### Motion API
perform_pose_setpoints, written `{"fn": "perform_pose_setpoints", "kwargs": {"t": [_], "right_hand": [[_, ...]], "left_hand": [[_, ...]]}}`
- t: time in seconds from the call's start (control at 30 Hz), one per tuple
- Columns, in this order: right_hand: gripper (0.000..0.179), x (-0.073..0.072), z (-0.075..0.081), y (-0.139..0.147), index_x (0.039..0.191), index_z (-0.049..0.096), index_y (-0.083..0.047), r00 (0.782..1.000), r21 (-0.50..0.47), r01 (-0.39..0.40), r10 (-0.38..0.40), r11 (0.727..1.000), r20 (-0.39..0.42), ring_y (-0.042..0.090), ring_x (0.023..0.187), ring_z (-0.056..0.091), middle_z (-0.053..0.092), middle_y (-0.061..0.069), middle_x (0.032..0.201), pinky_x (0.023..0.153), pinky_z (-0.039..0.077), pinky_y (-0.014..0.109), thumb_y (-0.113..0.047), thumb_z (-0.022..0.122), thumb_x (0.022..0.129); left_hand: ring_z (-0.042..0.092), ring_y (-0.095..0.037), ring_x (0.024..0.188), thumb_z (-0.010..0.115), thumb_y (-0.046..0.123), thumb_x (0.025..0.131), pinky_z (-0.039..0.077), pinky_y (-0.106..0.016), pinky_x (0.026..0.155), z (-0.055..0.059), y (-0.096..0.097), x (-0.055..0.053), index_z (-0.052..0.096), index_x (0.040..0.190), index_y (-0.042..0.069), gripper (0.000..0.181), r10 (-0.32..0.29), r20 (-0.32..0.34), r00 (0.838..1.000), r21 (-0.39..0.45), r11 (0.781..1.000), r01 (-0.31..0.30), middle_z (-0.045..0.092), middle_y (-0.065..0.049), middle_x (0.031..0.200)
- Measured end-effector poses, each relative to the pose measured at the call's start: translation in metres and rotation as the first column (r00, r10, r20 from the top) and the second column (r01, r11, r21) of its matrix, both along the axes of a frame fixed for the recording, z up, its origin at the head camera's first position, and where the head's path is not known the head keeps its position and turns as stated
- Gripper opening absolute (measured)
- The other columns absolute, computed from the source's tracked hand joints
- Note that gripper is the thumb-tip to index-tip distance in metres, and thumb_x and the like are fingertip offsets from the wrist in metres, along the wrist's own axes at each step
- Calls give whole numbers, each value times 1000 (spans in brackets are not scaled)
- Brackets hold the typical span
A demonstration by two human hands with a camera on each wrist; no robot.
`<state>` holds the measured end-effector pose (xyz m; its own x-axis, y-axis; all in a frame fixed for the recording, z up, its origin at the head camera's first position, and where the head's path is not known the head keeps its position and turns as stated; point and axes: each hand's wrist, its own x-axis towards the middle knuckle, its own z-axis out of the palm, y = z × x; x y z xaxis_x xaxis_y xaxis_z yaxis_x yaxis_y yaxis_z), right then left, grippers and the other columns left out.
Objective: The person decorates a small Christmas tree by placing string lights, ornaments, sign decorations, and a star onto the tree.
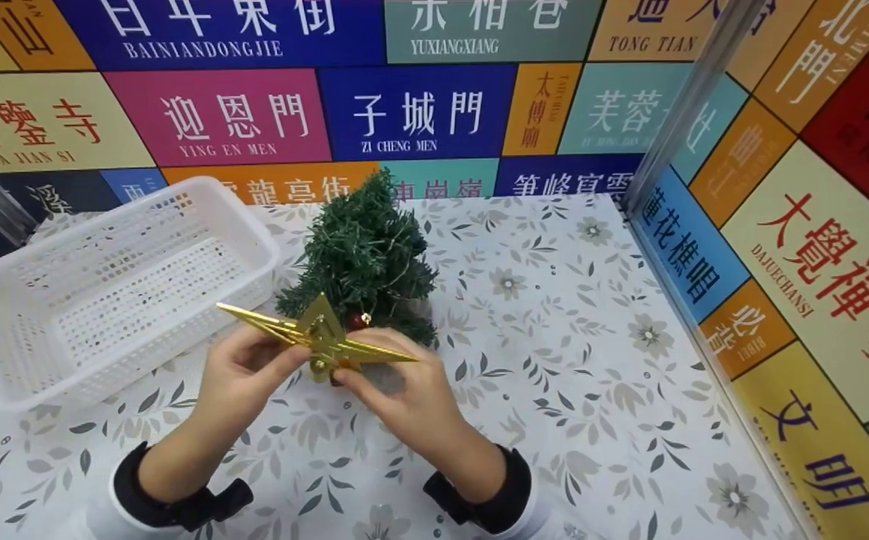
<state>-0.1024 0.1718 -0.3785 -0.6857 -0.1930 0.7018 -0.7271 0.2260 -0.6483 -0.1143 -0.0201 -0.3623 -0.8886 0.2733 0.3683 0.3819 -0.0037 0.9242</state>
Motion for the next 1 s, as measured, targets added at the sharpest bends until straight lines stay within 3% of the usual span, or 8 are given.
{"fn": "perform_pose_setpoints", "kwargs": {"t": [0.13, 0.23, 0.37, 0.53, 0.73, 0.9, 1.0], "right_hand": [[25, -1, 0, 0, 95, 71, 6, 996, -5, 78, -78, 997, -31, 3, 87, 67, 71, 17, 90, 77, 56, 17, 14, 74, 71], [24, -2, 1, 2, 94, 70, 8, 995, -22, 94, -95, 995, -40, 1, 88, 68, 73, 14, 90, 79, 56, 18, 15, 73, 72], [25, -3, 7, 5, 94, 69, 10, 994, -41, 96, -98, 994, -40, 1, 91, 68, 73, 2, 96, 81, 56, 19, 19, 71, 71], [23, -6, 19, 9, 94, 69, 9, 994, -38, 96, -98, 995, -57, 1, 90, 68, 73, -1, 97, 81, 56, 19, 16, 73, 73], [19, -9, 40, 13, 93, 73, 3, 973, -16, 176, -177, 984, -146, -1, 88, 68, 74, 5, 91, 80, 55, 16, 5, 77, 75], [18, -19, 60, 14, 88, 74, 2, 952, -26, 249, -250, 968, -176, -2, 83, 67, 74, 8, 85, 77, 55, 15, 7, 79, 71], [17, -30, 71, 13, 86, 73, 3, 951, -50, 255, -260, 966, -168, -1, 81, 67, 74, 10, 84, 78, 55, 17, 9, 78, 71]], "left_hand": [[68, -26, 96, 71, 5, 85, 59, -32, 79, -2, 3, -2, 66, 106, -6, 24, -14, 13, 1000, -1, 1000, 14, 68, -20, 107], [68, -22, 96, 73, 6, 83, 58, -31, 81, -3, 3, -5, 70, 104, -3, 22, -12, -92, 996, -40, 999, 9, 70, -15, 106], [69, -19, 93, 75, 8, 81, 57, -27, 82, -2, 2, -10, 73, 98, 1, 19, 2, -289, 957, -98, 995, -32, 72, -10, 102], [69, -18, 91, 77, 6, 78, 57, -24, 83, 6, 3, -14, 74, 95, 1, 17, 31, -397, 917, -110, 991, -81, 73, -10, 98], [69, -18, 88, 78, 6, 78, 56, -25, 82, 26, 5, -20, 74, 94, 0, 18, 56, -451, 891, -99, 989, -112, 73, -10, 94], [69, -18, 89, 77, 8, 80, 56, -25, 82, 43, 8, -29, 73, 96, -1, 19, 94, -450, 888, -82, 986, -146, 74, -11, 95], [69, -18, 90, 76, 8, 81, 56, -24, 84, 54, 11, -35, 73, 97, -1, 19, 117, -436, 892, -72, 984, -165, 73, -11, 97]]}}
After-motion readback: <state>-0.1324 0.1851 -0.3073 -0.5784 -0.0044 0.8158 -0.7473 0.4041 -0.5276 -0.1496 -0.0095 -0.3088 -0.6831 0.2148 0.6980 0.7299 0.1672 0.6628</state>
